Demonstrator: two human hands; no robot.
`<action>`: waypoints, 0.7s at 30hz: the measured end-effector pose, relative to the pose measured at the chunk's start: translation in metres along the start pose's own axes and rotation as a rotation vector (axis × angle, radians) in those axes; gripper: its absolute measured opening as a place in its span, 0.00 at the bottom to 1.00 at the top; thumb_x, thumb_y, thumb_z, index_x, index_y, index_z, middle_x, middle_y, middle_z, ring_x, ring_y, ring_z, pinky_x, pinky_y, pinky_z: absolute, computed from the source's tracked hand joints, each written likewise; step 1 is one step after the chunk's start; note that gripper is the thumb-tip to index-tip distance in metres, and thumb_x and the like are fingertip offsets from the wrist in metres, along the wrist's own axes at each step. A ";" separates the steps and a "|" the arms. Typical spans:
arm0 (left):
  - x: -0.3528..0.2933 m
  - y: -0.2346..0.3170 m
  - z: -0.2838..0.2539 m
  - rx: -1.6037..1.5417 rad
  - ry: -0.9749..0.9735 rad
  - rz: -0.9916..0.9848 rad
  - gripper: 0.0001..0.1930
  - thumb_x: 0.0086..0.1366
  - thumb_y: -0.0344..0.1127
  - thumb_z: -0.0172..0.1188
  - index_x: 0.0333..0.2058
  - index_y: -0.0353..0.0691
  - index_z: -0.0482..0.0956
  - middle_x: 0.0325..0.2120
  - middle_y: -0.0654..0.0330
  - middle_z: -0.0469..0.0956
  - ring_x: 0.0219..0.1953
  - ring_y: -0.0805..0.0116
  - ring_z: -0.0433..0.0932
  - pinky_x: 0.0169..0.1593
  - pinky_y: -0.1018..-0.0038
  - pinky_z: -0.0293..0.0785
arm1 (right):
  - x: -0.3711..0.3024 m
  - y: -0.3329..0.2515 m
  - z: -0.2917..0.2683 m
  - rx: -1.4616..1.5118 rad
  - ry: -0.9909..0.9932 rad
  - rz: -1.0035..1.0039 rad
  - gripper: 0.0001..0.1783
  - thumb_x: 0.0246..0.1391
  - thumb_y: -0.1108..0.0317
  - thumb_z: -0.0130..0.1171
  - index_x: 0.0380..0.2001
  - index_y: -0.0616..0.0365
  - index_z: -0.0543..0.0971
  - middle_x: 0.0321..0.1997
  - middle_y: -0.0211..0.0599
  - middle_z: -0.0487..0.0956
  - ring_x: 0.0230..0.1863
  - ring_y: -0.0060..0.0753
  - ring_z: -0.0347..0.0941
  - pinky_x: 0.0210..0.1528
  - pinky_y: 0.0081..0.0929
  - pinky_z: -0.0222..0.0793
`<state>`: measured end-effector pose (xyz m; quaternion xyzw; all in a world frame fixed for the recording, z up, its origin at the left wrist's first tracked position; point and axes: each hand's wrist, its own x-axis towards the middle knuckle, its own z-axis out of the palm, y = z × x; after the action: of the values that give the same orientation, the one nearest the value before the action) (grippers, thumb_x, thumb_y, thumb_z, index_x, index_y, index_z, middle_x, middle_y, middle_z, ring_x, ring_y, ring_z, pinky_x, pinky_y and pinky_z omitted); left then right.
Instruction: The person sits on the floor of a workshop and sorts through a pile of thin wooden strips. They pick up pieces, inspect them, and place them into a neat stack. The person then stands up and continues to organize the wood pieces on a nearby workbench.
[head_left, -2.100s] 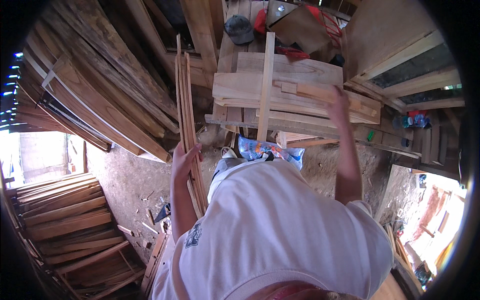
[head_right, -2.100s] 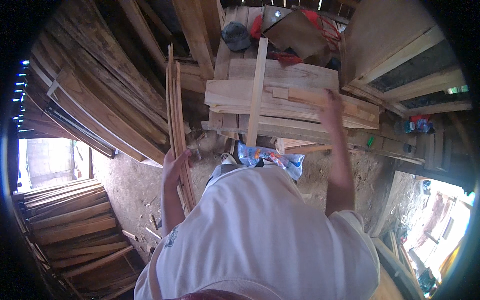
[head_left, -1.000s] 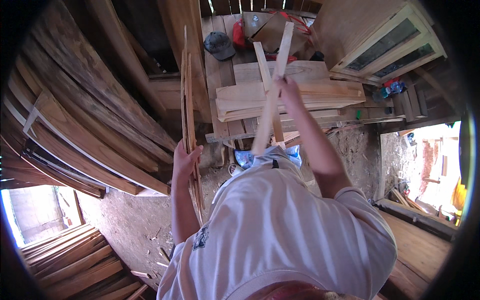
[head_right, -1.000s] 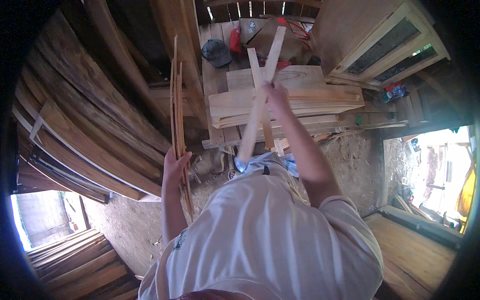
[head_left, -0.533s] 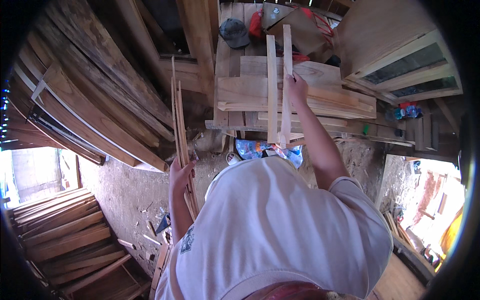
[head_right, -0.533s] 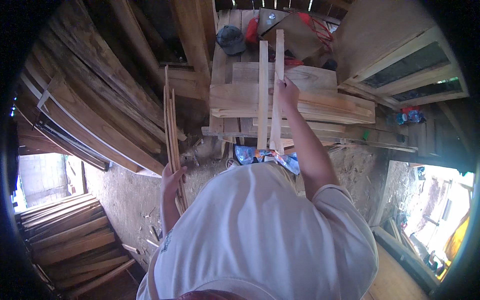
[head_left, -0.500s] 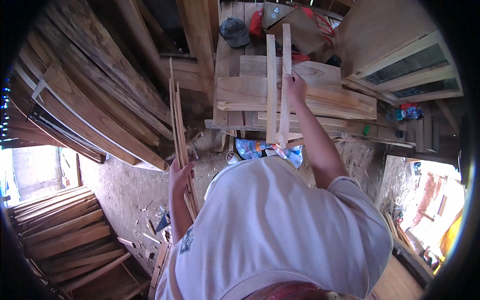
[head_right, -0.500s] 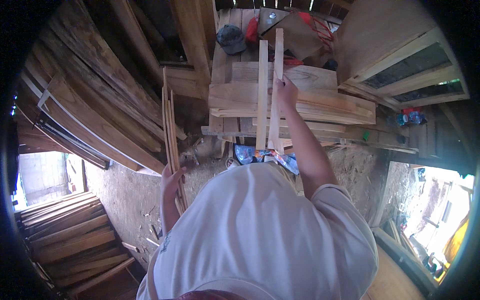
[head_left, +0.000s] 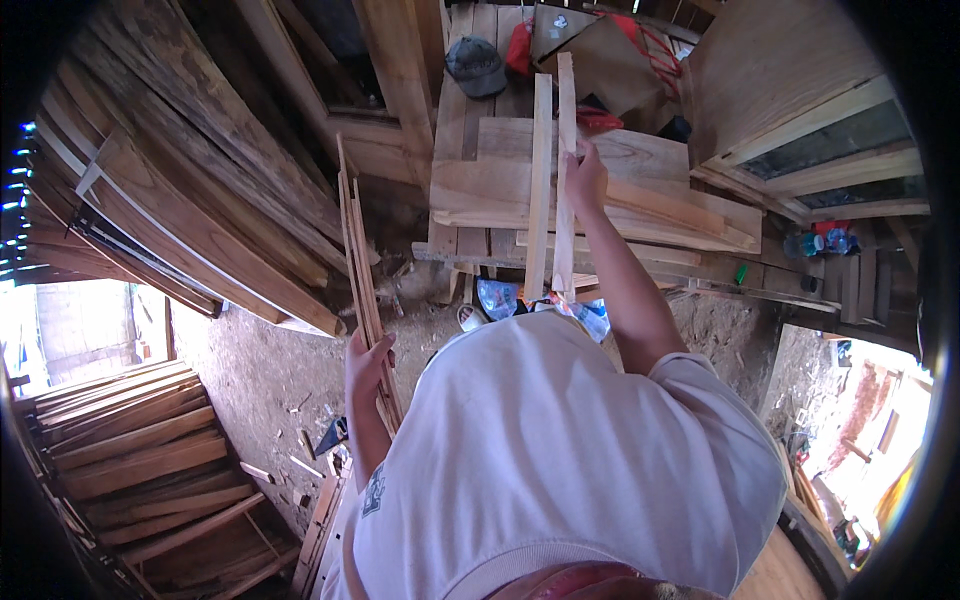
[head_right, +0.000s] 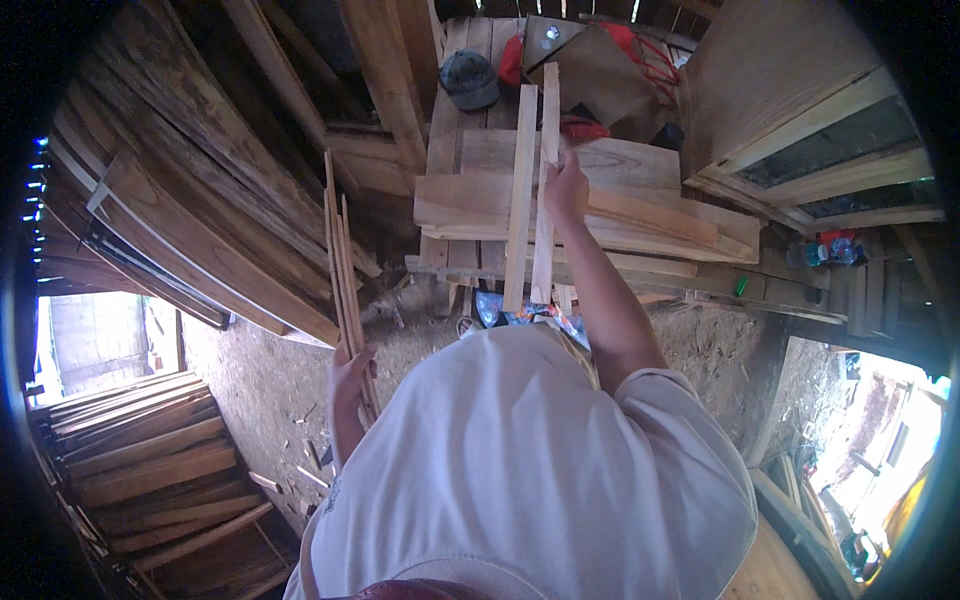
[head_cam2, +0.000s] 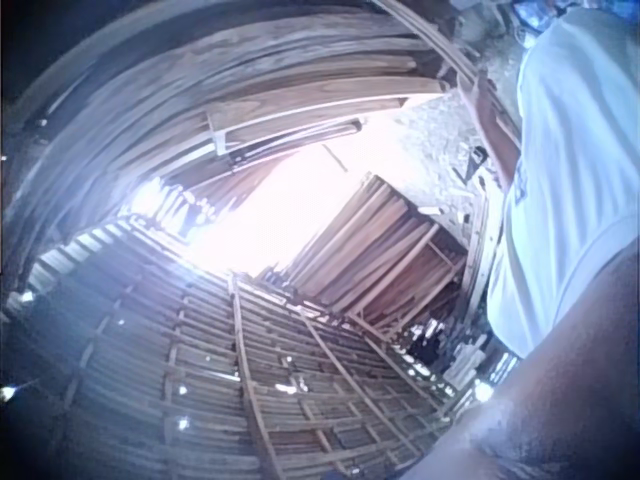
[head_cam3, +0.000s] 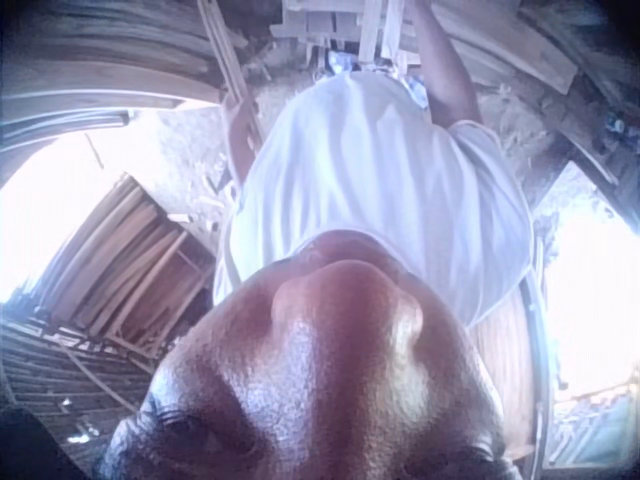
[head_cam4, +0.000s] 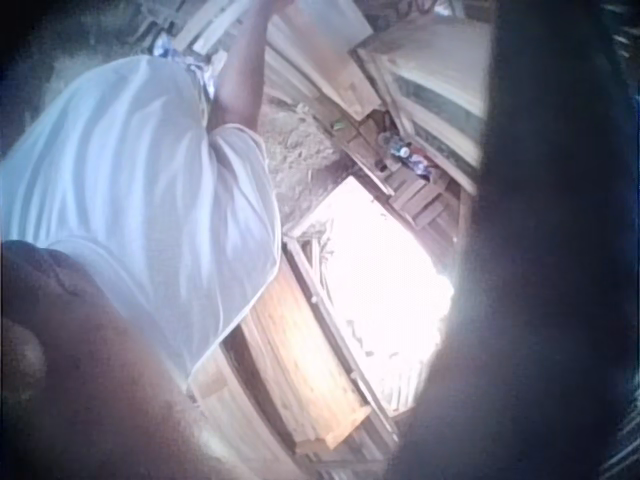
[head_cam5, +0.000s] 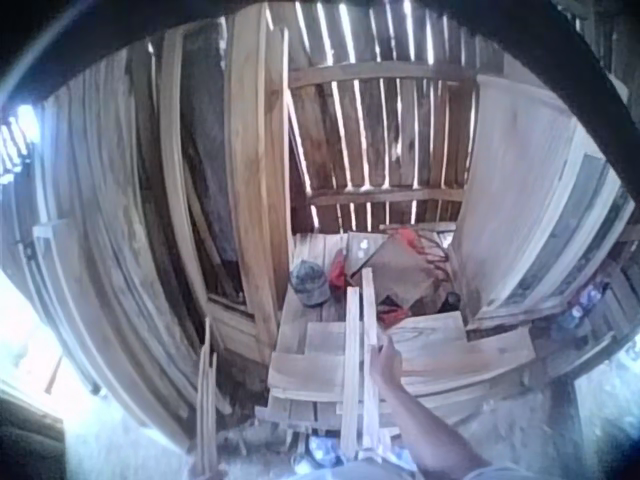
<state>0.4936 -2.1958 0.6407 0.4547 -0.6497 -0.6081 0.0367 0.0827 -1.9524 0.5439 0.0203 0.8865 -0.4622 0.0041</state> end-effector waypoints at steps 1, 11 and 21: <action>0.002 0.000 0.000 0.003 -0.003 0.000 0.12 0.60 0.30 0.68 0.37 0.39 0.73 0.23 0.66 0.73 0.20 0.75 0.73 0.23 0.76 0.70 | 0.001 0.004 0.002 -0.003 0.010 -0.004 0.21 0.61 0.60 0.63 0.55 0.53 0.77 0.35 0.46 0.85 0.39 0.51 0.83 0.45 0.46 0.75; 0.018 -0.002 -0.004 -0.023 -0.083 0.014 0.13 0.61 0.28 0.67 0.42 0.37 0.74 0.24 0.67 0.73 0.21 0.77 0.73 0.24 0.76 0.70 | -0.007 -0.011 -0.002 -0.041 0.002 -0.074 0.25 0.60 0.61 0.63 0.58 0.55 0.74 0.36 0.50 0.85 0.40 0.54 0.82 0.46 0.48 0.75; 0.028 -0.017 -0.031 -0.057 -0.082 0.030 0.14 0.61 0.27 0.66 0.45 0.35 0.75 0.25 0.65 0.74 0.21 0.76 0.73 0.24 0.76 0.71 | -0.033 -0.096 0.068 -0.225 -0.244 -0.188 0.38 0.52 0.61 0.66 0.64 0.61 0.65 0.45 0.64 0.81 0.49 0.62 0.80 0.49 0.52 0.77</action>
<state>0.5047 -2.2349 0.6206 0.4185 -0.6398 -0.6438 0.0320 0.1113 -2.0640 0.5842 -0.1194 0.9234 -0.3578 0.0708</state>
